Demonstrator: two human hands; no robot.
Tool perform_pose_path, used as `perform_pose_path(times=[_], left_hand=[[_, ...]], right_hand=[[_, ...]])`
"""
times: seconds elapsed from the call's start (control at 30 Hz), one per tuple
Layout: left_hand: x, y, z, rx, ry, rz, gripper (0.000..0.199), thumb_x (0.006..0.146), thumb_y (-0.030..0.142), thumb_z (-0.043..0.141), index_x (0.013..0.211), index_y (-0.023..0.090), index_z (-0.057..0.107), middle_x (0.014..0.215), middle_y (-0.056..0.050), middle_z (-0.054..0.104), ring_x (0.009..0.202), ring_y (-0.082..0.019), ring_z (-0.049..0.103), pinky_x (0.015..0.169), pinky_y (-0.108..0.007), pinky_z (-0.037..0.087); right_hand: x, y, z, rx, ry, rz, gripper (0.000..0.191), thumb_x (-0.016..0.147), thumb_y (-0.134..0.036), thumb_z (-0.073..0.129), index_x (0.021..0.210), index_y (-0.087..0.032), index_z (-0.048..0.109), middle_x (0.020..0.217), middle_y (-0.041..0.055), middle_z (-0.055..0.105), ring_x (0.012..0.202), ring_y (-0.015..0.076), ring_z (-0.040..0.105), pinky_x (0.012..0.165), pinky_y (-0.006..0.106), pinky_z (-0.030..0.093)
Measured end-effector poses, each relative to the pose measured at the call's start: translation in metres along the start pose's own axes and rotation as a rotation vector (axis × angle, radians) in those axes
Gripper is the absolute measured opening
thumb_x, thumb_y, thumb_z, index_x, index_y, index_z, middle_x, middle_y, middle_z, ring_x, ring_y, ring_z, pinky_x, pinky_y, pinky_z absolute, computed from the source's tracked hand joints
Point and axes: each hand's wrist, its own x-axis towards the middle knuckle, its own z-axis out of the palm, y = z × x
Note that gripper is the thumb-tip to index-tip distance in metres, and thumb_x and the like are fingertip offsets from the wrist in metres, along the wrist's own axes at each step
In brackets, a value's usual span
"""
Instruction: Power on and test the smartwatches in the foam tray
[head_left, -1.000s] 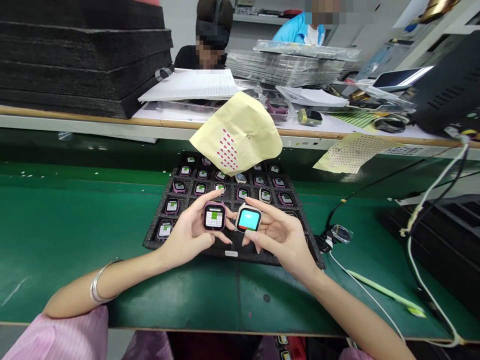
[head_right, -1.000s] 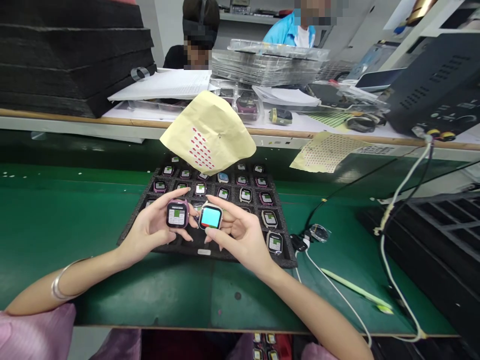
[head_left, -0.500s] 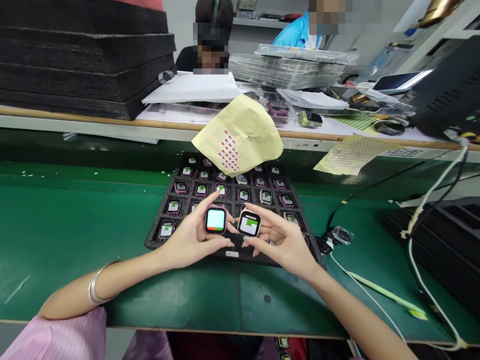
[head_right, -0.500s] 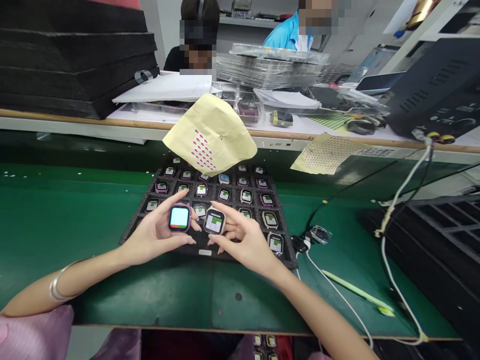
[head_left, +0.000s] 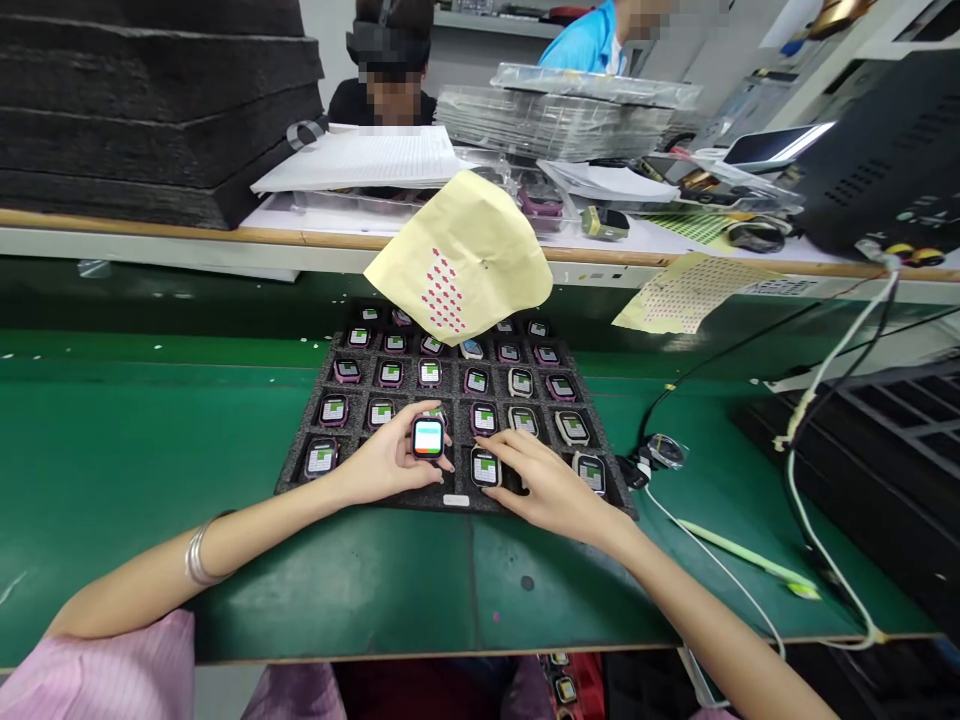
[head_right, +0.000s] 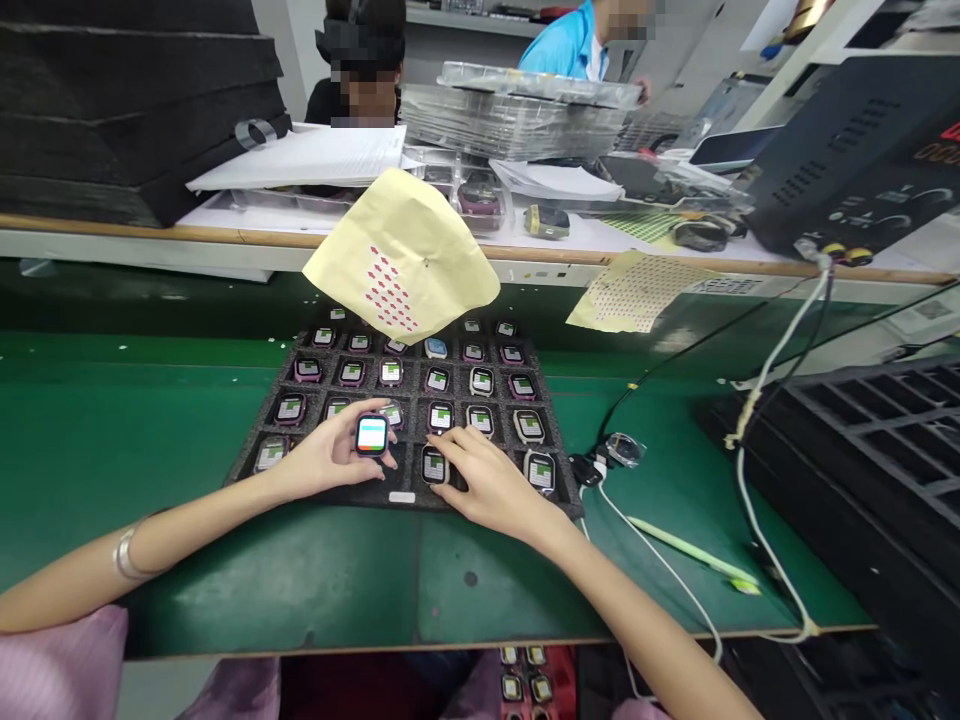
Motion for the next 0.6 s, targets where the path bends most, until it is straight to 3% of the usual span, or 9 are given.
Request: perform_pose_path(times=[0.17, 0.3, 0.47, 0.6], left_hand=[[-0.001, 0.008, 0.004, -0.034, 0.044, 0.033, 0.062, 0.077, 0.021, 0.073, 0.13, 0.019, 0.042, 0.098, -0.006, 0.059, 0.08, -0.018, 0.067, 0.068, -0.033, 0.057], [-0.001, 0.007, 0.004, -0.021, 0.054, 0.057, 0.057, 0.08, 0.022, 0.07, 0.13, 0.019, 0.043, 0.094, -0.005, 0.059, 0.076, -0.017, 0.067, 0.063, -0.029, 0.056], [-0.002, 0.008, 0.004, -0.018, 0.031, 0.012, 0.066, 0.077, 0.017, 0.072, 0.135, 0.022, 0.039, 0.098, -0.005, 0.059, 0.081, -0.016, 0.067, 0.068, -0.03, 0.057], [-0.001, 0.007, 0.005, 0.009, 0.042, 0.047, 0.058, 0.082, 0.021, 0.067, 0.133, 0.02, 0.04, 0.094, -0.005, 0.059, 0.075, -0.015, 0.066, 0.064, -0.028, 0.056]], right_hand=[[-0.005, 0.001, -0.008, 0.012, 0.053, 0.007, 0.055, 0.086, -0.024, 0.063, 0.139, -0.023, 0.046, 0.128, 0.0131, 0.052, 0.119, 0.0303, 0.051, 0.098, 0.046, 0.047], [-0.012, 0.007, -0.019, 0.026, 0.141, 0.052, 0.044, 0.09, -0.028, 0.059, 0.133, -0.025, 0.052, 0.126, 0.0118, 0.053, 0.118, 0.0302, 0.053, 0.098, 0.046, 0.047], [-0.025, 0.017, -0.028, 0.051, 0.214, 0.095, 0.038, 0.093, -0.033, 0.056, 0.13, -0.025, 0.054, 0.124, 0.0117, 0.055, 0.116, 0.0298, 0.054, 0.096, 0.045, 0.046], [-0.037, 0.024, -0.032, 0.052, 0.24, 0.128, 0.037, 0.093, -0.034, 0.056, 0.129, -0.026, 0.054, 0.125, 0.0103, 0.054, 0.117, 0.0293, 0.053, 0.098, 0.045, 0.045]])
